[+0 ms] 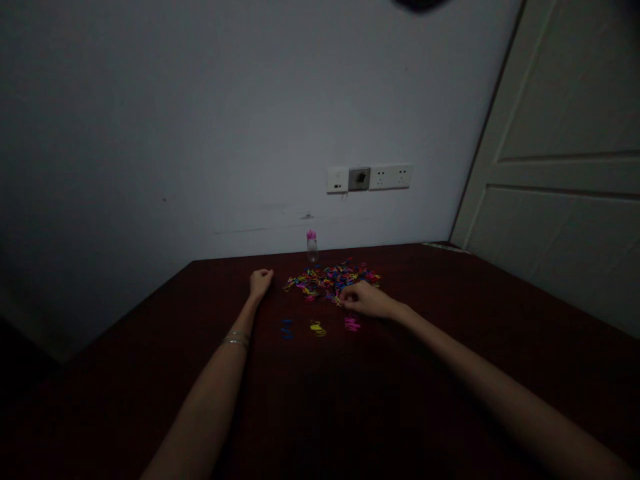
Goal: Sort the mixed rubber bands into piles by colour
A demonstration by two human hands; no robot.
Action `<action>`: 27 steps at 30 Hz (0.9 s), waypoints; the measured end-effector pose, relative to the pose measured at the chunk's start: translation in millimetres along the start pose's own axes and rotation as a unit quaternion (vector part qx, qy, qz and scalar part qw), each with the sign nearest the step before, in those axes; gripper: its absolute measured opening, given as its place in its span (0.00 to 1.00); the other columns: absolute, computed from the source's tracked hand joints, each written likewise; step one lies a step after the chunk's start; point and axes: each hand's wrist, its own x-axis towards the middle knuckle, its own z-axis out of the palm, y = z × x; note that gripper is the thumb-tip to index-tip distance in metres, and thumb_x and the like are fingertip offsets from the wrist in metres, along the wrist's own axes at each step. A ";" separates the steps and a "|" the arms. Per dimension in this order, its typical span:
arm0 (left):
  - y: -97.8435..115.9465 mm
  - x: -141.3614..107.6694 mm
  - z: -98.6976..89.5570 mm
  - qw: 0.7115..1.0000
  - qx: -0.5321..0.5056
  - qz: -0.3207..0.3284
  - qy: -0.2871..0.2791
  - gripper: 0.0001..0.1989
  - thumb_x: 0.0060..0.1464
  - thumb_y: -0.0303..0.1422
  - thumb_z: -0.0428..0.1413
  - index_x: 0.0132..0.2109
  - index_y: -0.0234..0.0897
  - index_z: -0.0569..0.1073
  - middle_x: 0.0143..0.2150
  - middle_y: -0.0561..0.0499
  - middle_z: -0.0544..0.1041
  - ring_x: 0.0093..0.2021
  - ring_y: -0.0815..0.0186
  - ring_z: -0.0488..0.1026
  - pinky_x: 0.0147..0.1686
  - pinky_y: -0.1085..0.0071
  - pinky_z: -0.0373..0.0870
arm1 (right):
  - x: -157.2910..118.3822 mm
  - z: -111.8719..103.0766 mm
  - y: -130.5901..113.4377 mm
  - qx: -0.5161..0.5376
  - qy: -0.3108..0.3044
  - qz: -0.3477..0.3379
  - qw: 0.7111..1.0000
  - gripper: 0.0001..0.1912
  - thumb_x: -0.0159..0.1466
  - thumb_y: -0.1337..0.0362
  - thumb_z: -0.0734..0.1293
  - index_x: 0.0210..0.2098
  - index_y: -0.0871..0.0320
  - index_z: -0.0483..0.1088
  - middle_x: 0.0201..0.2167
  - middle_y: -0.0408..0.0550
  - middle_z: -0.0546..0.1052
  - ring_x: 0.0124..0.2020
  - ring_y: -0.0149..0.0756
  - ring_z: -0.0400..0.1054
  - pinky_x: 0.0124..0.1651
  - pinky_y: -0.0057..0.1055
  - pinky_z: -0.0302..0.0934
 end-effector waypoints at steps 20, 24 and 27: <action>5.1 -3.7 -0.8 0.999 0.033 0.010 -0.012 0.16 0.48 0.39 0.48 0.27 0.32 0.75 0.23 0.50 0.73 0.28 0.66 0.69 0.28 0.75 0.59 | 0.8 -21.1 0.4 0.035 -0.026 0.012 0.999 0.13 0.56 0.62 0.61 0.34 0.61 0.74 0.23 0.44 0.72 0.24 0.29 0.62 0.27 0.25 0.53; 4.2 -3.2 -0.1 0.999 0.048 0.014 -0.016 0.16 0.48 0.39 0.48 0.27 0.33 0.75 0.24 0.49 0.74 0.28 0.66 0.70 0.27 0.75 0.59 | -14.7 -37.2 40.6 0.018 0.055 0.057 0.997 0.16 0.57 0.57 0.60 0.33 0.61 0.74 0.23 0.44 0.72 0.24 0.30 0.61 0.27 0.26 0.53; 6.2 -4.3 -1.0 0.998 0.056 0.012 -0.021 0.16 0.49 0.39 0.48 0.28 0.33 0.76 0.24 0.49 0.74 0.28 0.66 0.70 0.27 0.75 0.59 | -29.6 -43.2 77.4 0.025 0.114 0.103 0.988 0.18 0.57 0.55 0.60 0.34 0.62 0.74 0.26 0.47 0.74 0.27 0.32 0.64 0.29 0.27 0.56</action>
